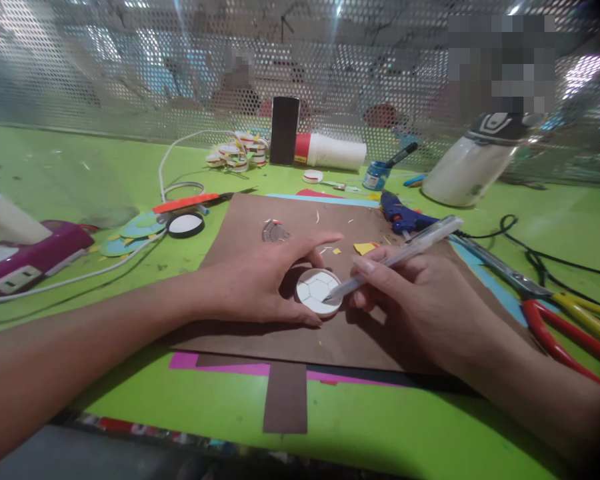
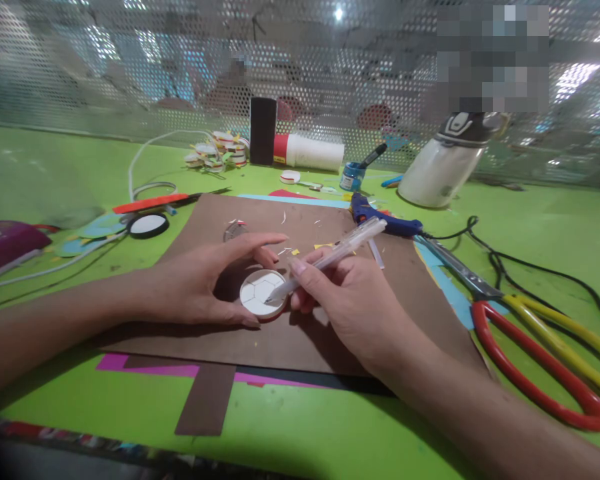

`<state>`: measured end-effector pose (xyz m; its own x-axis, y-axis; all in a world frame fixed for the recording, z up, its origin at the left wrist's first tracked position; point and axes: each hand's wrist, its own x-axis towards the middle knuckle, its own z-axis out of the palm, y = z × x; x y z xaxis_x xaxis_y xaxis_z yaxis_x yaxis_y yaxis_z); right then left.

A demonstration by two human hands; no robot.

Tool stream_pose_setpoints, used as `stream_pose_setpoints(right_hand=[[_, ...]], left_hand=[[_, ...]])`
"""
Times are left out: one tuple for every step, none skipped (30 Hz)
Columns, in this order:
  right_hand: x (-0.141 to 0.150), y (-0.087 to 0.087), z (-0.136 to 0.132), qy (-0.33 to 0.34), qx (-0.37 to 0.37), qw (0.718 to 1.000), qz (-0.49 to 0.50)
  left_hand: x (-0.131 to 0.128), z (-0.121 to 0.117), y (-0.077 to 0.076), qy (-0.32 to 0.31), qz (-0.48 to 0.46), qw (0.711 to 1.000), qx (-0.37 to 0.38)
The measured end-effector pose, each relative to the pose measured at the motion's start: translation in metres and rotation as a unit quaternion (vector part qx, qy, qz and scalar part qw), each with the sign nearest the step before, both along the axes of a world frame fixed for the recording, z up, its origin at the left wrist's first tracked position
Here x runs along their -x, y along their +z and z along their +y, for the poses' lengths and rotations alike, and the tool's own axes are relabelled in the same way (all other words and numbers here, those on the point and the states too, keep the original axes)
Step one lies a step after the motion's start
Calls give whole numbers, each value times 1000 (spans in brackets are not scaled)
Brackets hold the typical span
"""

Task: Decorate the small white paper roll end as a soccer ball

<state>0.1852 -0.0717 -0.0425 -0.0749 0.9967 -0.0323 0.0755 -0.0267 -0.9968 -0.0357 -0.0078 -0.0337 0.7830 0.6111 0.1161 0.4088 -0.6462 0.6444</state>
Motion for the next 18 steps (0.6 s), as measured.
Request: stream_pose_setpoints(right_hand=[[0,1,0,0,-3,1000,-6],[0,1,0,1,-6,1000,-14],[0,2,0,2,-7,1000,-20],[0,2,-1,1,-8,1000,-22],[0,2,-1,2,-9,1000,-25],[-1,2,-1,5,-12,1000,-27],[-1,2,-1,7,-16,999,-30],[-1,3,-1,9,-20,999,-34],[-1,3,-1,12,-24,999,-36],[-1,3,-1,14,-27,999,-38],[0,3,-1,16,-31,999,-39],[0,4,0,17,-33,999,-38],[0,4,0,18,-34,999,-37],[0,5,0,18,-35,998,-39],[1,6,0,19,-35,998,-42],[1,6,0,18,-35,998,-45],[1,7,0,18,-33,998,-47],[1,7,0,17,-32,998,-48]], left_hand=[[0,0,0,-1,-1,1000,-1],[1,0,0,-2,-3,1000,-2],[1,0,0,-3,-4,1000,-2],[1,0,0,-4,-5,1000,-3],[1,0,0,-4,-5,1000,-2],[2,0,0,-5,-5,1000,-2],[2,0,0,-5,-4,1000,-2],[1,0,0,-6,-3,1000,0],[1,0,0,-6,-2,1000,2],[1,0,0,-6,-1,1000,4],[1,0,1,-7,-1,1000,4],[1,0,1,-7,0,1000,3],[1,0,1,-6,1,1000,0],[1,0,1,-7,2,1000,-3],[1,0,2,-7,4,1000,-6],[1,0,2,-8,6,1000,-7],[1,0,2,-8,6,1000,-9],[1,0,3,-8,6,1000,-9]])
